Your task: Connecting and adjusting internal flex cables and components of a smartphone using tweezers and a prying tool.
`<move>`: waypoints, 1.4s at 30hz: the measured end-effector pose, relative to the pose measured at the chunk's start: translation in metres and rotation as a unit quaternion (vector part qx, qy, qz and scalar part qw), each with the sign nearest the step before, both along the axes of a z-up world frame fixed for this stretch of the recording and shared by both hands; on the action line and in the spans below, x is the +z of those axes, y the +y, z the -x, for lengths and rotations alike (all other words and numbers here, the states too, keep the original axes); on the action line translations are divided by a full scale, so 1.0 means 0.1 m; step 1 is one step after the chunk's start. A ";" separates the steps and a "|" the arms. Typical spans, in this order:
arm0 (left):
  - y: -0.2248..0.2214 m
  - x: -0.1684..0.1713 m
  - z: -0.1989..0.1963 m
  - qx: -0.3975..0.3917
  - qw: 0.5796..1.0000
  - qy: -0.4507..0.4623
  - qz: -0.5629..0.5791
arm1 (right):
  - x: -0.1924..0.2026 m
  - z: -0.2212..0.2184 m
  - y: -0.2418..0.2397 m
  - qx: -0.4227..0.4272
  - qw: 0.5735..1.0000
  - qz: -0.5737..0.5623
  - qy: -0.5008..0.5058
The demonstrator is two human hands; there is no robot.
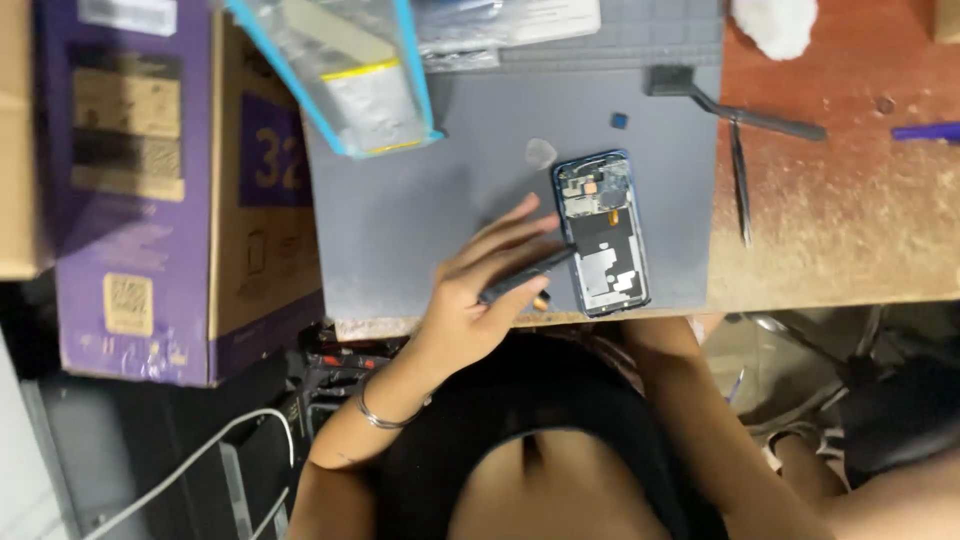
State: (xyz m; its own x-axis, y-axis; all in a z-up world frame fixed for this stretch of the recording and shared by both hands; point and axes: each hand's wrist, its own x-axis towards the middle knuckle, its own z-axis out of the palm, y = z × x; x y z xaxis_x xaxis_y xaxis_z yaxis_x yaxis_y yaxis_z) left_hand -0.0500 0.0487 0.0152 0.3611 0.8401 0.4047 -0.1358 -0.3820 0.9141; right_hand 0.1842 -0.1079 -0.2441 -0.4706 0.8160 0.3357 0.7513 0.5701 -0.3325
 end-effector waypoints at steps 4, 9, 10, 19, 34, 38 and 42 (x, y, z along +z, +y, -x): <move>-0.04 0.03 -0.01 -0.014 1.000 0.015 0.002 | -0.03 0.13 0.14 0.016 1.000 0.009 0.012; -0.08 0.04 -0.01 -0.007 1.000 0.013 0.001 | -0.03 0.09 0.14 0.025 0.999 0.033 0.008; -0.09 0.04 -0.02 -0.002 1.000 0.015 0.000 | -0.04 0.06 0.16 0.030 0.999 0.035 0.008; -0.07 0.03 0.00 -0.007 1.000 0.005 0.007 | -0.57 -0.16 0.03 0.040 0.996 0.072 0.018; -0.09 0.01 -0.04 -0.012 0.999 -0.028 0.038 | 0.46 0.42 0.49 0.069 0.986 0.151 0.037; -0.16 0.01 -0.08 -0.009 0.998 -0.055 0.034 | 0.59 0.34 0.47 0.080 0.982 0.171 0.029; -0.21 0.05 -0.10 0.007 0.997 -0.073 0.018 | 0.74 0.22 0.41 0.108 0.973 0.202 0.021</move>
State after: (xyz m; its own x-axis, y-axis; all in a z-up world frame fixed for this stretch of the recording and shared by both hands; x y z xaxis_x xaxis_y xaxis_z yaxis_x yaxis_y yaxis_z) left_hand -0.0396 0.0275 0.0205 0.2885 0.8600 0.4209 -0.2630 -0.3515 0.8985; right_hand 0.1623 -0.0665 -0.1702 -0.6392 0.7684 0.0308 0.6088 0.5301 -0.5902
